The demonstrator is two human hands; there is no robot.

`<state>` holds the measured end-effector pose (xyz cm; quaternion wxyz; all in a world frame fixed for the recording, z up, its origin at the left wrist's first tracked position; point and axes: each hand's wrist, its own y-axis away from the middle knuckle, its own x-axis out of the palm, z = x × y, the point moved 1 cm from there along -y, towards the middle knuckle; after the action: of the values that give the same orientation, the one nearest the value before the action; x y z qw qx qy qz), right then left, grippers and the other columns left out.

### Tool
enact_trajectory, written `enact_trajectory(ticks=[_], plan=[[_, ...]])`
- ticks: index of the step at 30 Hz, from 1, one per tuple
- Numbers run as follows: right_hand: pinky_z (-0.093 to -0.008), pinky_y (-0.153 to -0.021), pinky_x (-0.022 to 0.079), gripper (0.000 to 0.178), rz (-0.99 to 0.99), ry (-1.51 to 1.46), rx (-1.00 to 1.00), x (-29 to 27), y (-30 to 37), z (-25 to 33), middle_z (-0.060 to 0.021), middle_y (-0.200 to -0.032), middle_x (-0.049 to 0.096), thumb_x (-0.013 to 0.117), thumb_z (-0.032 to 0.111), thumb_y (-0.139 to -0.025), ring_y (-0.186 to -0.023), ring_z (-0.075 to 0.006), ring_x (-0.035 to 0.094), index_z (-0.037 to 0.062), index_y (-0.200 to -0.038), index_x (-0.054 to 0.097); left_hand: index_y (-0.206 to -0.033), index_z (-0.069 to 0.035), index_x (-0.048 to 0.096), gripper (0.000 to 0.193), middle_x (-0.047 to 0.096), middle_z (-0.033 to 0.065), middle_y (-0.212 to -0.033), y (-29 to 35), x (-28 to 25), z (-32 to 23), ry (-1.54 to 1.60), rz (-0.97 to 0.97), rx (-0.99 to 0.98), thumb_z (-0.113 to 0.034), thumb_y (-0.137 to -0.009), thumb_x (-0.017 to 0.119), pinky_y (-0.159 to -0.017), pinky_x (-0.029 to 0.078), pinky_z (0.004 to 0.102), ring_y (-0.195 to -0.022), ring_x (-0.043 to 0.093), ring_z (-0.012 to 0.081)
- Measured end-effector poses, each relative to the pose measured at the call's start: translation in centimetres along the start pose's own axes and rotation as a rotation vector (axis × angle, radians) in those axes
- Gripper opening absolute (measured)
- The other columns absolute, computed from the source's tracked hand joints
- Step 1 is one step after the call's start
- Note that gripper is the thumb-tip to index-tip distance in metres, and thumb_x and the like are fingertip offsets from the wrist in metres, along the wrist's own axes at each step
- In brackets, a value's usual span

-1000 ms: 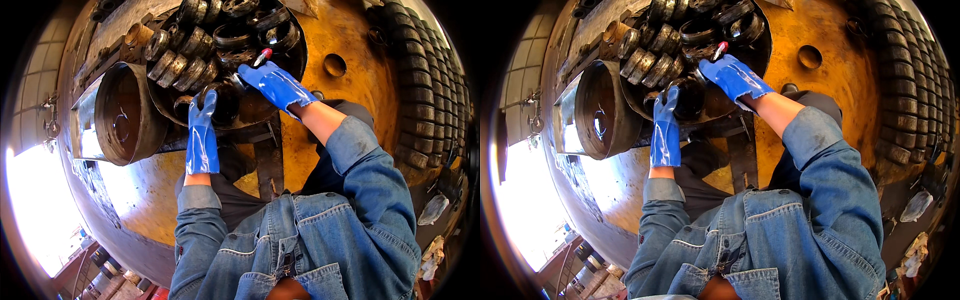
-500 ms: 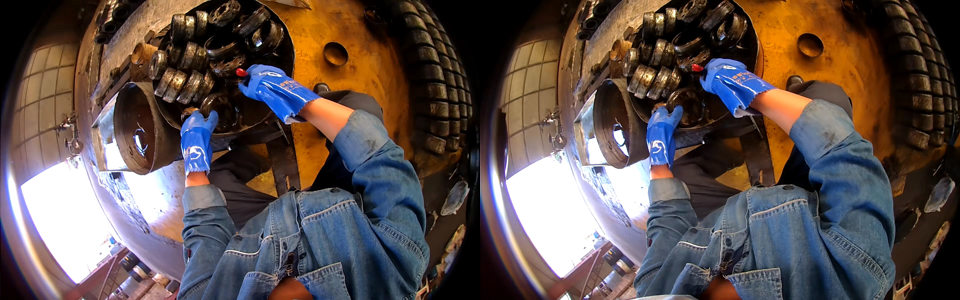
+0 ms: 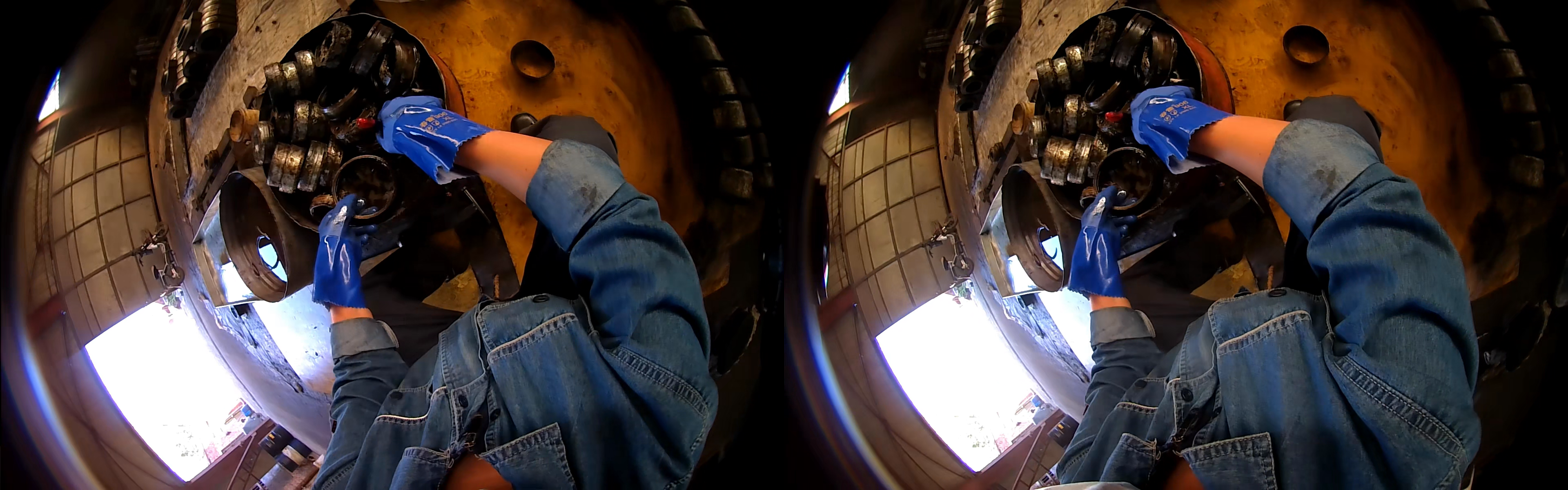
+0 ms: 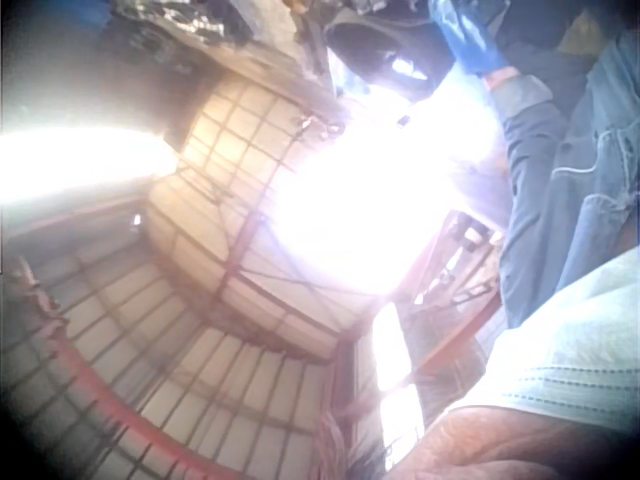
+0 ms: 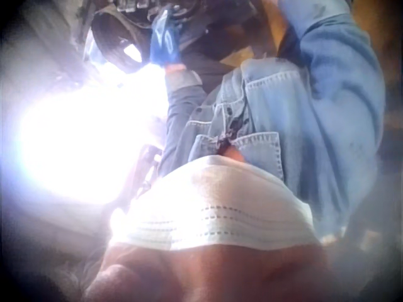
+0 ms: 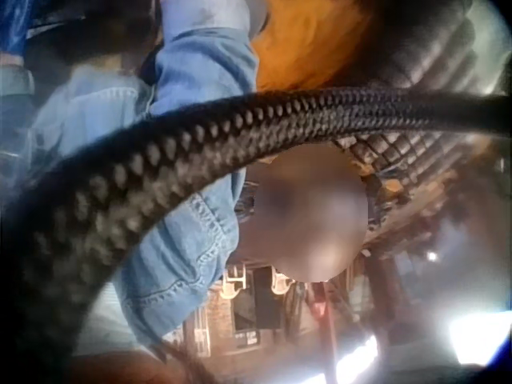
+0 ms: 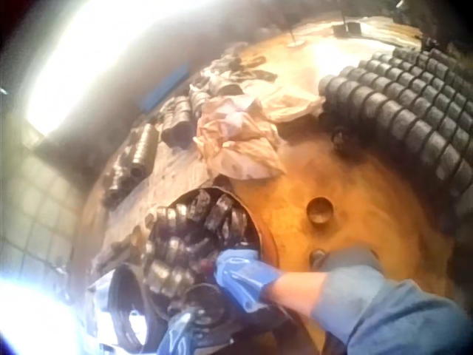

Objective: The person scrubs the exterior of small, dark, circular metal parts using a red-handled wire brush. They pick up each part from a pile, scrub it thoroughly, and place it into a separate pile on the floor. The process is repeated for multiple parts in a workshop setting.

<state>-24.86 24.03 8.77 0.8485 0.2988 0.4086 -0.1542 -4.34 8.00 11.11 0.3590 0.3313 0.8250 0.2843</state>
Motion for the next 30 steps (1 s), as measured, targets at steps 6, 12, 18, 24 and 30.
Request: enact_trajectory(ticks=[6, 12, 18, 24, 30], plan=[[-0.0468, -0.084, 0.058, 0.036, -0.046, -0.04, -0.075, -0.5, 1.5, 0.6, -0.0153, -0.109, 0.075, 0.06, 0.039, -0.094, -0.102, -0.0363, 0.072, 0.0105, -0.109, 0.076, -0.135, -0.011, 0.064, 0.053, 0.07, 0.0102, -0.123, -0.5, -0.5, 1.8, -0.092, 0.064, 0.116, -0.043, -0.094, 0.069, -0.056, 0.049, 0.0332, -0.069, 0.069, 0.0275], [-0.0472, -0.083, 0.058, 0.036, -0.07, -0.056, -0.062, 0.9, -0.2, 0.0, -0.0152, -0.108, 0.075, 0.06, 0.038, -0.094, -0.1, -0.0364, 0.073, 0.0095, -0.109, 0.076, -0.14, -0.014, 0.061, 0.057, 0.069, 0.0087, -0.129, -0.5, 0.3, 2.3, -0.108, -0.007, 0.117, -0.048, -0.094, 0.068, -0.056, 0.049, 0.0375, -0.063, 0.068, 0.0288], [-0.0461, -0.083, 0.058, 0.036, -0.087, -0.056, -0.113, 0.5, 0.6, 0.3, -0.0144, -0.107, 0.075, 0.061, 0.038, -0.093, -0.1, -0.0356, 0.072, 0.0095, -0.108, 0.077, -0.142, -0.014, 0.06, 0.058, 0.069, 0.0076, -0.13, -2.8, -1.1, 4.2, -0.131, -0.062, 0.194, -0.048, -0.096, 0.065, -0.058, 0.049, 0.0383, -0.064, 0.068, 0.0285], [-0.0451, -0.083, 0.057, 0.035, -0.179, -0.073, -0.198, 1.3, 0.6, 0.2, -0.0141, -0.107, 0.075, 0.061, 0.037, -0.093, -0.1, -0.0354, 0.072, 0.0091, -0.107, 0.076, -0.14, -0.012, 0.06, 0.057, 0.071, 0.007, -0.126, -1.2, -0.8, 2.8, -0.173, -0.019, 0.204, -0.048, -0.097, 0.063, -0.058, 0.048, 0.0377, -0.063, 0.067, 0.0277], [-0.0449, -0.083, 0.057, 0.033, -0.157, -0.157, -0.122, 1.5, 0.1, 0.1, -0.013, -0.107, 0.074, 0.062, 0.035, -0.092, -0.1, -0.035, 0.072, 0.0108, -0.108, 0.076, -0.133, -0.004, 0.063, 0.051, 0.069, 0.0074, -0.116, 4.1, 2.1, 0.1, -0.143, 0.031, 0.206, -0.042, -0.098, 0.062, -0.063, 0.053, 0.0325, -0.069, 0.063, 0.0194]])
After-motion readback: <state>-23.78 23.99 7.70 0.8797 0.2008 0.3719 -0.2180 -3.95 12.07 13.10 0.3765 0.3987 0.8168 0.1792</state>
